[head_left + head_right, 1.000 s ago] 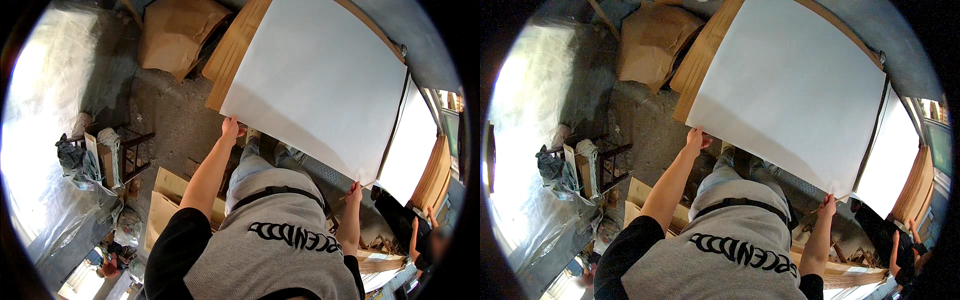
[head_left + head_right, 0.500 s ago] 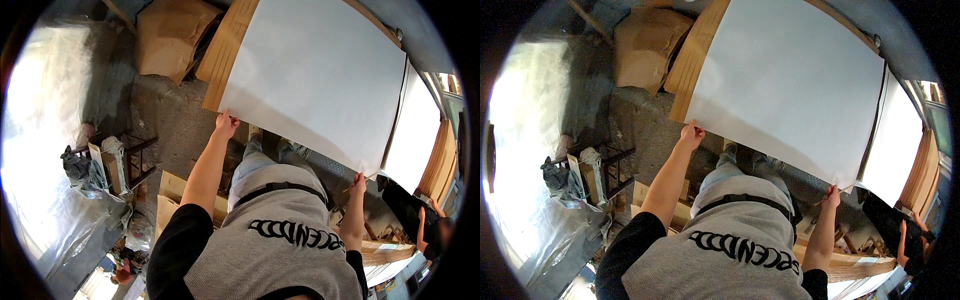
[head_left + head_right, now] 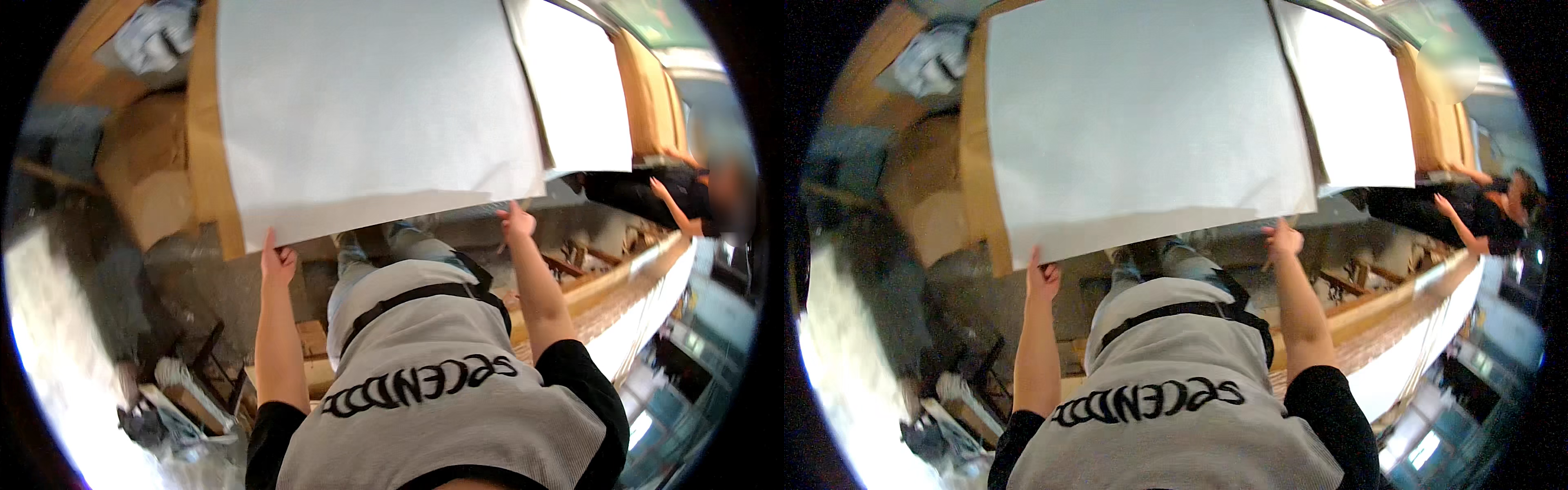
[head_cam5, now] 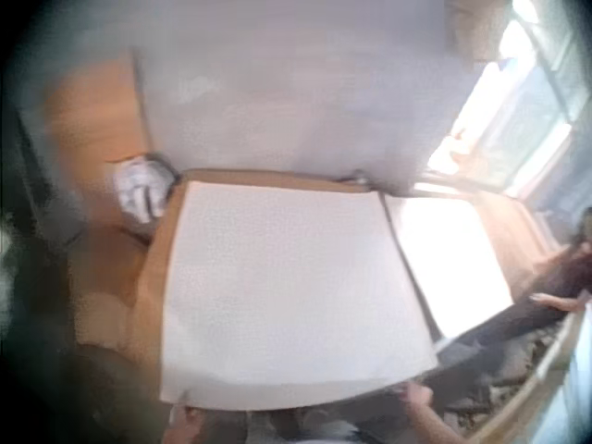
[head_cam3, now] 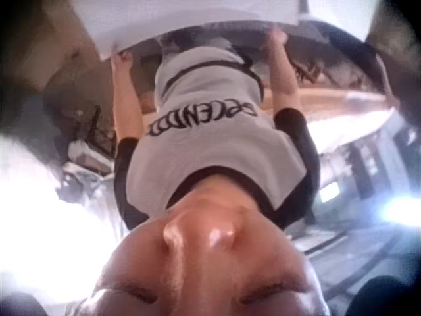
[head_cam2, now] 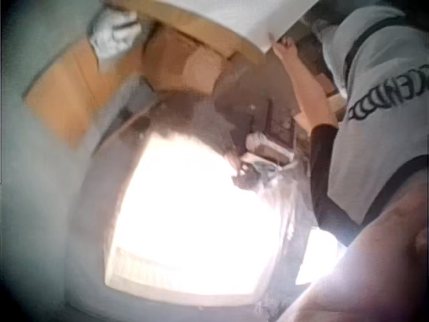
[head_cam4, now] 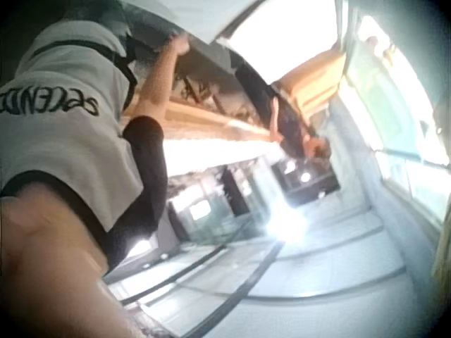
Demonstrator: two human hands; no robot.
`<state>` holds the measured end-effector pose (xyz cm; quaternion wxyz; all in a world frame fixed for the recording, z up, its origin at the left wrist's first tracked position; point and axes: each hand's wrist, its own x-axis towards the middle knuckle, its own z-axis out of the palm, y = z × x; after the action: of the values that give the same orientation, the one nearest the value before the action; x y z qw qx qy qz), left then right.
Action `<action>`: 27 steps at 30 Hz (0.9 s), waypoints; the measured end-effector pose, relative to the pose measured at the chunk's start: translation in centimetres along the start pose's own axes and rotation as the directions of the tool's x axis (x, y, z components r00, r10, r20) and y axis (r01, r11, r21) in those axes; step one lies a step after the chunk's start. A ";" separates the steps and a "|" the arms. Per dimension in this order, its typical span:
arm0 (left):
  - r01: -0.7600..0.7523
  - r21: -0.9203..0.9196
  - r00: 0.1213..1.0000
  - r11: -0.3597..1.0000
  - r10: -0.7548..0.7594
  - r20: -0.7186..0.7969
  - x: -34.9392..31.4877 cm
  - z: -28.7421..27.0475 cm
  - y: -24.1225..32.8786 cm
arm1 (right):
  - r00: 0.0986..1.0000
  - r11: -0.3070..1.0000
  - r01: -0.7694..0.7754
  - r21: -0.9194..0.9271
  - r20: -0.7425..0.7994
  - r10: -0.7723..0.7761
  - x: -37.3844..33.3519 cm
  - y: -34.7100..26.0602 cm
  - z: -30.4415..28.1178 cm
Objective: The person repeatedly picks up large flat sheets from a stack, flips them over, and places them onto a long workbench. The action is repeated continuously throughout the clip.
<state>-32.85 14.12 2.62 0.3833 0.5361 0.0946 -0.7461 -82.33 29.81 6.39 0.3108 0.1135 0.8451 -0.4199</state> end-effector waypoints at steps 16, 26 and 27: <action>0.031 0.406 0.990 0.913 0.028 -0.139 0.8 1.9 0.1 | 0.990 0.964 0.002 -0.266 0.134 0.035 -1.0 1.0 3.8; -0.156 0.579 0.972 0.800 0.229 -0.055 -4.3 6.3 2.0 | 0.957 0.945 -0.188 0.269 0.267 0.114 -3.0 2.8 3.6; -0.173 0.614 0.968 0.770 0.247 -0.036 -5.5 7.1 2.6 | 0.945 0.929 -0.206 0.308 0.308 0.108 -3.0 3.1 3.6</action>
<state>-35.55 10.99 11.02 0.2663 0.6795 -0.1880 -0.6573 -77.08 29.11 4.65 0.4384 0.1710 0.6954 -0.5431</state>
